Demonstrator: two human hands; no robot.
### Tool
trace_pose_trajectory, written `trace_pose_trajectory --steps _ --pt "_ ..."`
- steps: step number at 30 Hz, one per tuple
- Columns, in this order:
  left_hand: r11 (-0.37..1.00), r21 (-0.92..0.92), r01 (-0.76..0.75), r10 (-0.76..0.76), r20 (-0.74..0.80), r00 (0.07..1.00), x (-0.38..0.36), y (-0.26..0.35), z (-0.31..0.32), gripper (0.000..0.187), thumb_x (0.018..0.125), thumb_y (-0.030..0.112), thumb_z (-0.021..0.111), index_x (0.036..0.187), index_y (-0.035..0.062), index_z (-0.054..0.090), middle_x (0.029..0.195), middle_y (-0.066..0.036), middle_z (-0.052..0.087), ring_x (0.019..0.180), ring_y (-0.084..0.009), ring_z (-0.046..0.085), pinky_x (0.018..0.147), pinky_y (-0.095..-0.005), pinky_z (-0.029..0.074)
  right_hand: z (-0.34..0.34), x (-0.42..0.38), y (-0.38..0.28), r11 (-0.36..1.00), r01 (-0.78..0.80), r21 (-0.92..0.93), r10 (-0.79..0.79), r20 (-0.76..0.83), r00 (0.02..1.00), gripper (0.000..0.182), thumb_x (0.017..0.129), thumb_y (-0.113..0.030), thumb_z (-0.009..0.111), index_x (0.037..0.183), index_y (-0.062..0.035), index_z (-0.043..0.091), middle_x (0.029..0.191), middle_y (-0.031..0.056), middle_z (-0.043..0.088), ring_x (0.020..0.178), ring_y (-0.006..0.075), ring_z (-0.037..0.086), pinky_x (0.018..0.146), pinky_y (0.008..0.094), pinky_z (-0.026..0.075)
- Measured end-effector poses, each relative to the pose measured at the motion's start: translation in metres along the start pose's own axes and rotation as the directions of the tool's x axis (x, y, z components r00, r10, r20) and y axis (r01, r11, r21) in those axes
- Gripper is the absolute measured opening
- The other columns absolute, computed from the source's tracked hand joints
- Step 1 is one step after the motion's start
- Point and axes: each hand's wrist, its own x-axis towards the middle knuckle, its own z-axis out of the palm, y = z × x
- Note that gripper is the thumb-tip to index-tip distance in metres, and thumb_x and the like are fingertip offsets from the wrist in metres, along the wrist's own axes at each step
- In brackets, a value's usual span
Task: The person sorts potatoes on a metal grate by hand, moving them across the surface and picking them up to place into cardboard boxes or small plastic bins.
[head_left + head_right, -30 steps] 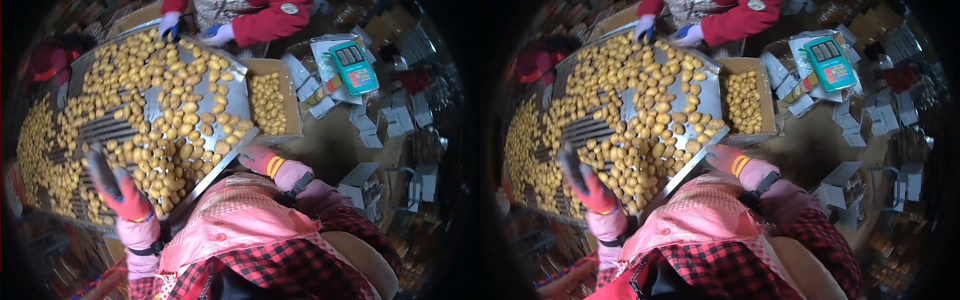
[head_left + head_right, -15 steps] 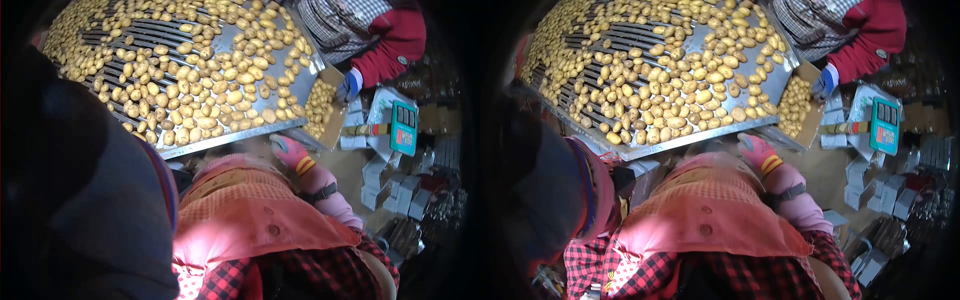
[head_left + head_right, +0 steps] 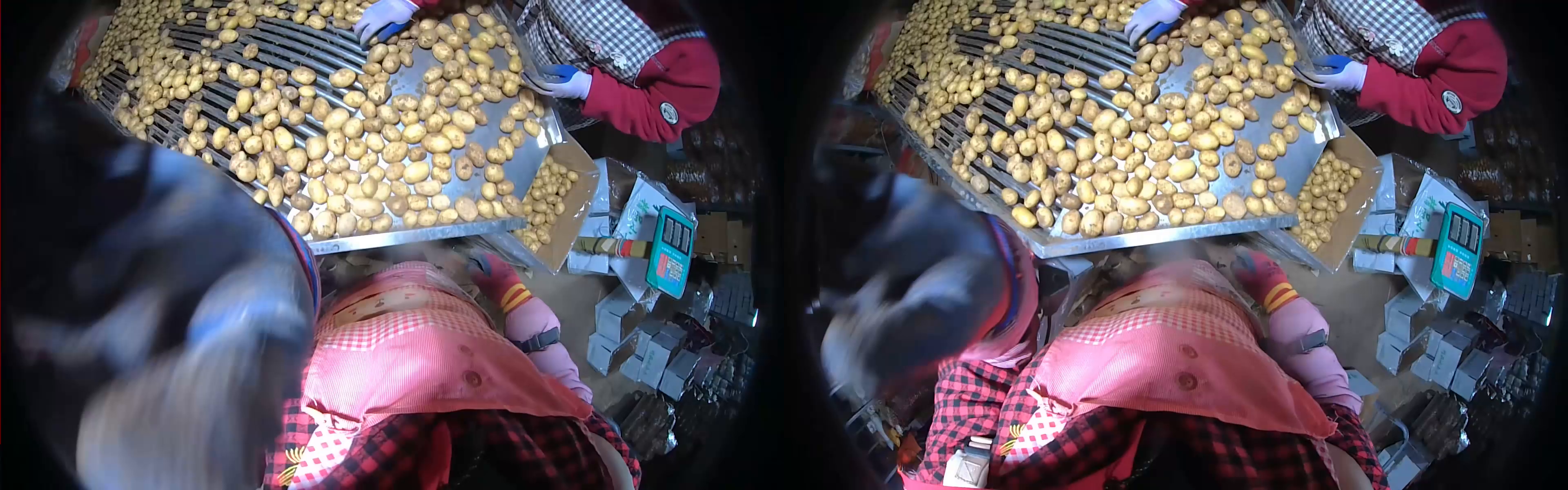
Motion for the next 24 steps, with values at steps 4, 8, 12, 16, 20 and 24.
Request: trace_pose_trajectory --steps 4,8,12,16,20,24 --pt "0.862 0.415 0.291 -0.448 0.354 0.821 -0.114 -0.038 0.004 0.054 0.08 0.017 0.069 0.131 0.0045 0.056 0.132 -0.02 0.056 0.128 -0.0406 0.047 0.111 -0.0493 0.029 -0.005 0.008 0.01 0.983 0.165 0.084 -0.151 -0.147 0.977 0.035 0.088 -0.023 0.063 0.119 -0.0051 0.062 0.112 0.0194 0.066 0.105 0.0317 0.063 0.093 0.0387 0.048" --pt "0.796 0.596 0.106 -0.577 0.694 0.43 -0.261 -0.077 -0.03 0.052 0.082 0.027 0.065 0.131 0.0121 0.057 0.137 -0.016 0.05 0.13 -0.0417 0.041 0.11 -0.0542 0.029 -0.021 0.048 0.016 0.976 0.216 -0.02 -0.217 -0.166 0.962 0.033 0.091 -0.022 0.062 0.12 -0.0061 0.063 0.113 0.0205 0.065 0.106 0.0312 0.063 0.093 0.0378 0.049" --pt "0.489 0.871 -0.039 -0.799 0.466 0.379 -0.265 -0.094 -0.066 0.054 0.087 0.036 0.059 0.138 0.0175 0.052 0.146 -0.018 0.04 0.136 -0.0432 0.034 0.112 -0.0577 0.023 -0.062 0.096 -0.022 0.977 0.197 -0.085 -0.215 -0.347 0.913 0.042 0.086 -0.026 0.062 0.123 -0.0054 0.059 0.116 0.022 0.062 0.108 0.0391 0.059 0.093 0.046 0.048" --pt "0.156 0.976 0.149 -0.787 0.032 0.616 -0.282 -0.1 -0.085 0.064 0.081 0.031 0.065 0.139 0.0099 0.048 0.139 -0.022 0.044 0.13 -0.0449 0.038 0.108 -0.0557 0.029 -0.065 0.159 -0.055 0.877 0.323 -0.356 -0.47 -0.494 0.731 0.053 0.085 -0.024 0.063 0.135 -0.0091 0.051 0.133 0.0211 0.052 0.122 0.0393 0.05 0.103 0.0461 0.041" --pt "0.163 0.969 0.184 -0.844 0.041 0.535 -0.296 -0.06 -0.082 0.067 0.08 0.031 0.066 0.14 0.0065 0.046 0.139 -0.022 0.044 0.13 -0.0449 0.038 0.108 -0.0554 0.029 -0.05 0.21 -0.129 0.718 0.531 -0.45 -0.691 -0.37 0.621 0.059 0.084 -0.025 0.063 0.14 -0.0148 0.048 0.144 0.0183 0.043 0.134 0.0382 0.04 0.111 0.0473 0.033" --pt "0.134 0.964 0.231 -0.901 0.021 0.434 -0.297 -0.04 -0.072 0.068 0.082 0.033 0.066 0.141 0.0062 0.044 0.142 -0.023 0.042 0.131 -0.0462 0.037 0.111 -0.0554 0.026 -0.038 0.283 -0.168 0.34 0.615 -0.712 -0.825 0.088 0.558 0.058 0.084 -0.032 0.062 0.14 -0.0202 0.049 0.145 0.0158 0.043 0.135 0.0376 0.038 0.112 0.0478 0.031"
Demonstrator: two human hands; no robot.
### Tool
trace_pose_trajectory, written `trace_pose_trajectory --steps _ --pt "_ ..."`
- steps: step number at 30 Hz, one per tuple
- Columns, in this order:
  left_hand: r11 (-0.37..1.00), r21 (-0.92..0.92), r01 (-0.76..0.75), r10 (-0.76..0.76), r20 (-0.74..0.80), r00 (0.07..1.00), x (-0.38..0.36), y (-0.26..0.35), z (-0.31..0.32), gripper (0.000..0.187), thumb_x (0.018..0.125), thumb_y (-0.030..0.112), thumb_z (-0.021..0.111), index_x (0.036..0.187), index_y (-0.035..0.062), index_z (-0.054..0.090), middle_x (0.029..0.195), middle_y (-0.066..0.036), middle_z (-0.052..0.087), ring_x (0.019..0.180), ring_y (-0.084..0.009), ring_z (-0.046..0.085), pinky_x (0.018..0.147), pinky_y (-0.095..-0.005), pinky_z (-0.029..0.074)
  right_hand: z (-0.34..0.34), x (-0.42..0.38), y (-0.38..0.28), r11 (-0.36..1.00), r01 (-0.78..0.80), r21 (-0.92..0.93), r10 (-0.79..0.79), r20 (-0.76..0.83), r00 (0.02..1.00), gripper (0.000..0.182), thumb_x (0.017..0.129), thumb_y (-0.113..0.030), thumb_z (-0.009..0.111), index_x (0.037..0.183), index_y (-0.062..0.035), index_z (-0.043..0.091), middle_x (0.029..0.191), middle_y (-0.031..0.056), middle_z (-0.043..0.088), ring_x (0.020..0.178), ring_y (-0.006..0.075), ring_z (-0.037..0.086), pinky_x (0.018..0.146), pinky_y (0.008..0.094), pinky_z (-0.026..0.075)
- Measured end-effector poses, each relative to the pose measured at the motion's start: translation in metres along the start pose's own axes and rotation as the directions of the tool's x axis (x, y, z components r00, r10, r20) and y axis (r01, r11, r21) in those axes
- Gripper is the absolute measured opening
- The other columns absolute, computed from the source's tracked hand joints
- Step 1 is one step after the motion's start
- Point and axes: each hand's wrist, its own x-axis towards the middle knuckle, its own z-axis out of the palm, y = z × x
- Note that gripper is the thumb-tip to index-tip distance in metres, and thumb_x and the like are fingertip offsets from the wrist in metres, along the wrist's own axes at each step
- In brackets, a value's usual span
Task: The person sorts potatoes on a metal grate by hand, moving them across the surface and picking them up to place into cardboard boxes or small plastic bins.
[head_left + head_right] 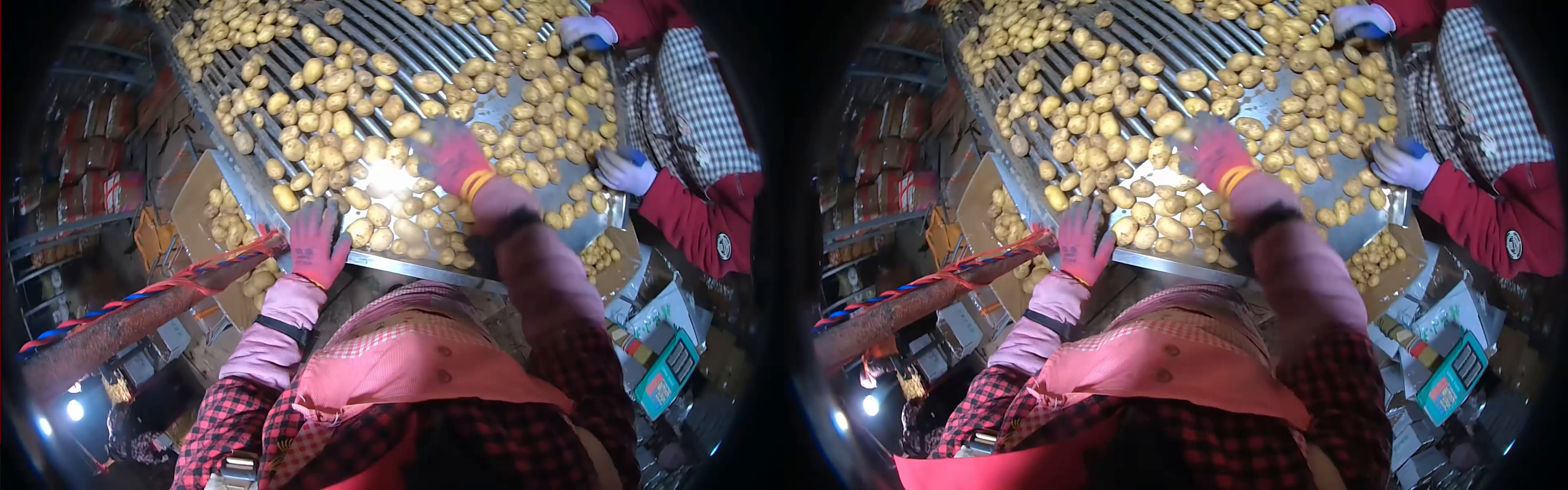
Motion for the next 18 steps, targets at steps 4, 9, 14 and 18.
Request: trace_pose_trajectory --steps 4,9,14,18 --pt "1.0 -0.016 0.023 -0.023 0.025 0.999 -0.01 -0.001 -0.003 0.068 0.083 0.029 0.066 0.142 0.0064 0.043 0.143 -0.021 0.043 0.131 -0.0447 0.037 0.111 -0.0549 0.026 -0.017 0.031 0.057 0.94 -0.305 -0.153 0.291 -0.107 0.951 0.049 0.089 -0.037 0.057 0.136 -0.0253 0.052 0.144 0.0124 0.044 0.131 0.0357 0.044 0.106 0.0486 0.036" --pt "0.998 -0.01 0.062 -0.062 -0.001 0.998 -0.018 0.001 0.006 0.065 0.082 0.032 0.065 0.139 0.0068 0.046 0.143 -0.019 0.044 0.13 -0.0433 0.04 0.112 -0.0549 0.023 -0.033 0.02 0.007 0.912 -0.375 0.169 0.357 0.127 0.926 0.044 0.086 -0.031 0.064 0.129 -0.0295 0.054 0.131 0.0103 0.055 0.111 0.0304 0.061 0.087 0.046 0.052" --pt "0.997 -0.059 0.056 -0.057 -0.012 0.998 -0.02 -0.002 0.004 0.063 0.083 0.032 0.064 0.138 0.0065 0.048 0.14 -0.019 0.047 0.129 -0.0417 0.041 0.111 -0.0551 0.023 0.013 0.057 0.008 0.91 -0.398 -0.115 0.413 0.313 0.855 0.034 0.089 -0.034 0.061 0.121 -0.0233 0.062 0.12 0.01 0.062 0.103 0.0296 0.066 0.085 0.043 0.054" --pt "0.995 -0.098 0.02 -0.02 -0.006 1.0 -0.03 -0.005 0.001 0.061 0.084 0.032 0.063 0.136 0.0047 0.049 0.137 -0.02 0.05 0.128 -0.0407 0.042 0.111 -0.0556 0.024 -0.043 -0.014 0.021 0.061 -0.45 0.891 0.556 0.344 0.757 0.032 0.09 -0.029 0.065 0.116 -0.0097 0.063 0.117 0.0133 0.064 0.102 0.0284 0.066 0.088 0.0372 0.052"
